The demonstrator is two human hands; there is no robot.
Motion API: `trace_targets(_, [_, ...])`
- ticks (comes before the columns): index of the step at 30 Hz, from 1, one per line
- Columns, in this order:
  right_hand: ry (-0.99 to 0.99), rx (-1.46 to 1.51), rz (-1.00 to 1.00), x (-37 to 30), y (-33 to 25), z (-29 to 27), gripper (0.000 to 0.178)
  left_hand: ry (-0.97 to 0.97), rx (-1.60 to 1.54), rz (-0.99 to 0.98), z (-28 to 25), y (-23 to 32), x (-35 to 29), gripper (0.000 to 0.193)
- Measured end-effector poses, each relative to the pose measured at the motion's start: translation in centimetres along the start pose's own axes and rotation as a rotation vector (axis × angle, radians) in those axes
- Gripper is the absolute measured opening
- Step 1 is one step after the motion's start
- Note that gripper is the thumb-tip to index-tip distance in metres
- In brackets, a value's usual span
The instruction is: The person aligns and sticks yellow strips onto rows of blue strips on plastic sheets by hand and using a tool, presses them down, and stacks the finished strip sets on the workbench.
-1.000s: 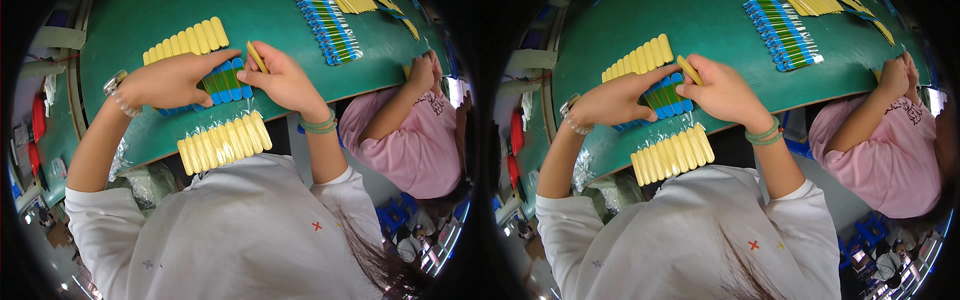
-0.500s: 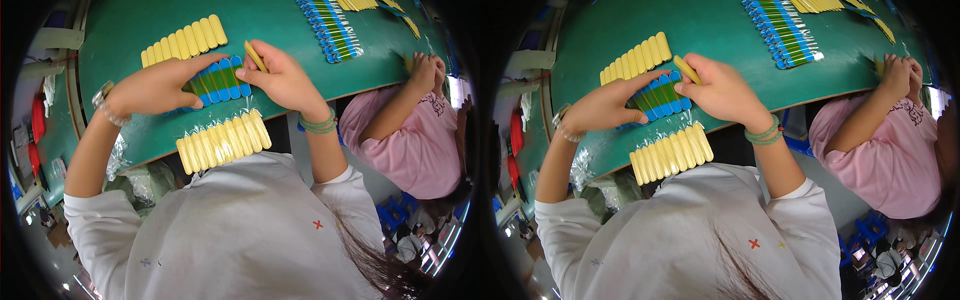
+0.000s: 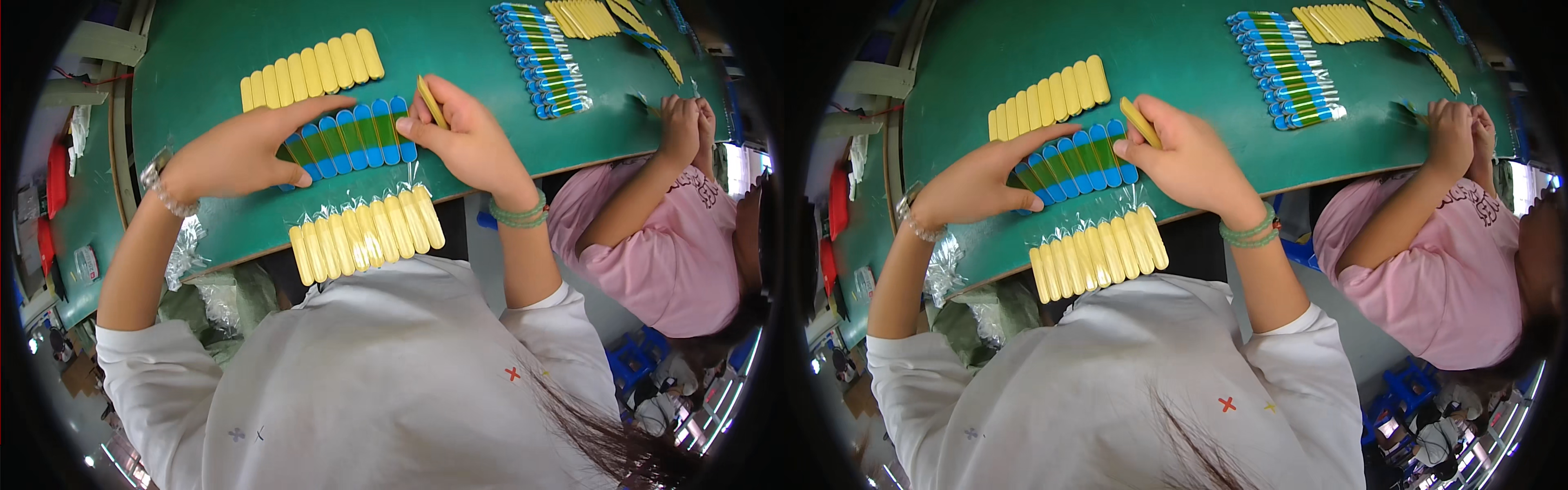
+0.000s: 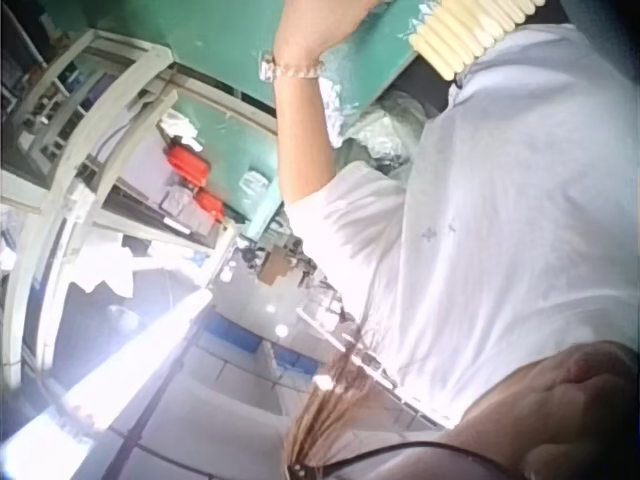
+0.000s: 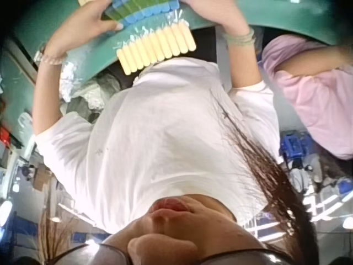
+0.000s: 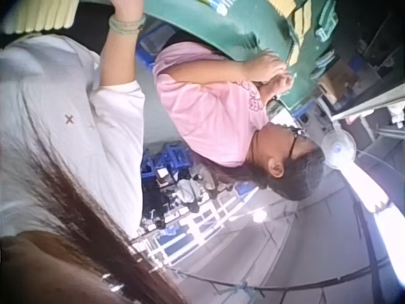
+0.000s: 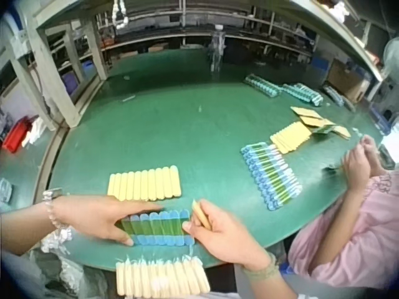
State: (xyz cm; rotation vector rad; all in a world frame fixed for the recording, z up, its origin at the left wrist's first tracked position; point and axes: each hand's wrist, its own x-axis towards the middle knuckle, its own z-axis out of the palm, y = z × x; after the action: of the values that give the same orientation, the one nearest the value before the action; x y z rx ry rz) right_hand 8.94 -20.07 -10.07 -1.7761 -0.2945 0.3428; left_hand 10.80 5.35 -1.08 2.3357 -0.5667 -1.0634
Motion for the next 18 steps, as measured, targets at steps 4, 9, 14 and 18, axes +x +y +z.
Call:
trace_targets(4, [0.013, 0.046, 0.014, 0.0, -0.3, 0.1, 0.024, 0.227, -0.101, 0.042, 1.5, -2.2, -1.8, 0.071])
trace_targets(9, [-0.004, 0.069, 0.012, 0.0, 0.2, 0.0, 0.025, 0.201, -0.419, -0.103, 1.7, -3.0, -2.2, 0.059])
trace_targets(14, [0.009, -0.023, 0.011, 0.4, -1.9, 0.4, 0.03, 0.254, -0.393, -0.03, 2.2, -3.8, -2.3, 0.052])
trace_targets(18, [-0.017, -0.03, -0.086, 1.8, -1.9, 1.7, 0.033, 0.474, -0.448, 0.049, 5.0, -5.7, -3.9, 0.039])
